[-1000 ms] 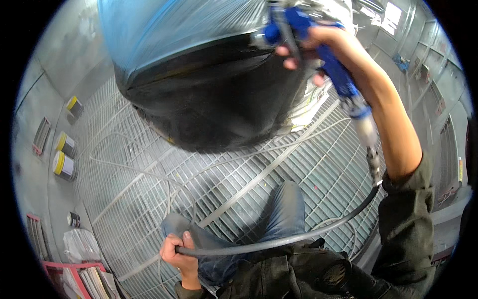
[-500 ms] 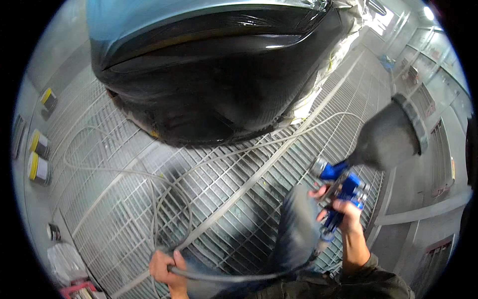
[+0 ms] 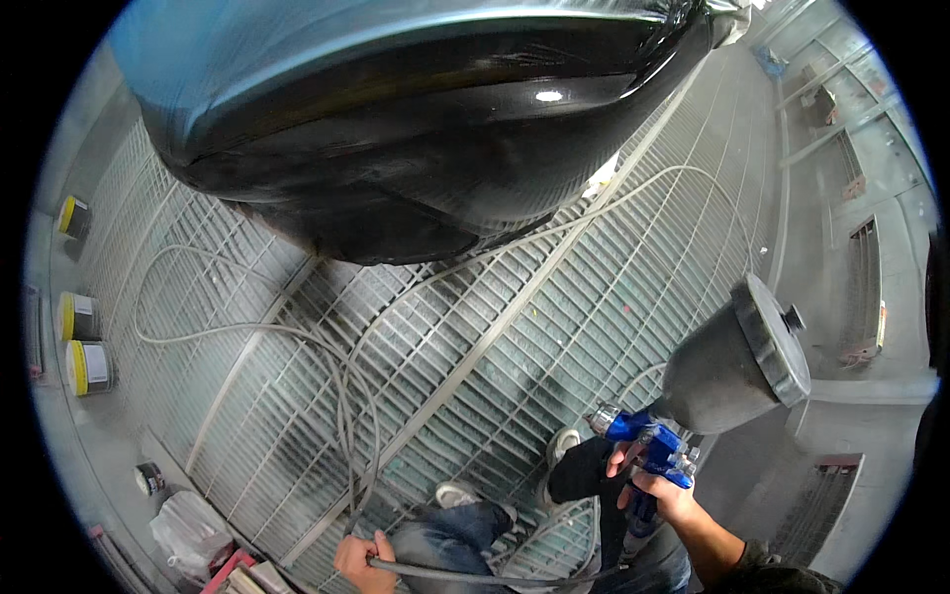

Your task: The person uses a spray gun to apply black paint to the front bumper of a car in a paint booth. The person moves the spray gun in steady sweeping motions across the bumper surface, maintaining consistent distance and coverage.

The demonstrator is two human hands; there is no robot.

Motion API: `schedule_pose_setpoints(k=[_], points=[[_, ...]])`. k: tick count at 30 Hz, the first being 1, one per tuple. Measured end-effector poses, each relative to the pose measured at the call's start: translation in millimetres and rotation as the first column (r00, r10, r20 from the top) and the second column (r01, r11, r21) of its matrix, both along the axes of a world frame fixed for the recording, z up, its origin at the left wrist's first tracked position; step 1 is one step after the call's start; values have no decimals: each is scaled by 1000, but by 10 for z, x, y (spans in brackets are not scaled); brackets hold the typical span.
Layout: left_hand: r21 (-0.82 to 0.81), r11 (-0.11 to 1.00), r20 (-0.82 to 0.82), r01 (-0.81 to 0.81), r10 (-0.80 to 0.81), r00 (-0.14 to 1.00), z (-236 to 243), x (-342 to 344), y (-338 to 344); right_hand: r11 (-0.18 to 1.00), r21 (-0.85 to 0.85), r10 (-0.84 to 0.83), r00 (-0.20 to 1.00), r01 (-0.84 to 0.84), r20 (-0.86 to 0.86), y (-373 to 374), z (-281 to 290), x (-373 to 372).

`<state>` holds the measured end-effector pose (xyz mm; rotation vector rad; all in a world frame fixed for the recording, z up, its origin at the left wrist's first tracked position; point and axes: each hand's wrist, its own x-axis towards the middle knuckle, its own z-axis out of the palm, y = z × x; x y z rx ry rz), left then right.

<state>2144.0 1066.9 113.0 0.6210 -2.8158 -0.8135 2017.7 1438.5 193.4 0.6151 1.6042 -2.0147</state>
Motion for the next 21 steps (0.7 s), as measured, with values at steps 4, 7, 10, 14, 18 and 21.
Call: schedule_pose_setpoints(k=[4,7,10,14,18,21], points=[[21,1000,149,17,-20,989,519,190,-236,999,21,-24,1000,25,-15,-174,620,84],[-2,996,153,85,-84,985,888,341,-422,997,81,-19,999,16,30,-356,1029,185],[73,991,142,111,-120,982,1188,476,-813,983,125,-136,991,135,2,-713,1533,309],[-10,1000,99,-14,15,995,1937,868,-1085,991,118,-59,998,62,-34,-1020,2146,474],[-6,987,21,-162,162,987,2431,1437,-1673,997,65,40,989,-31,-142,-1711,2676,634],[-29,957,-59,-290,288,956,2702,1886,-2118,991,69,129,962,-115,-242,-2274,3062,640]])
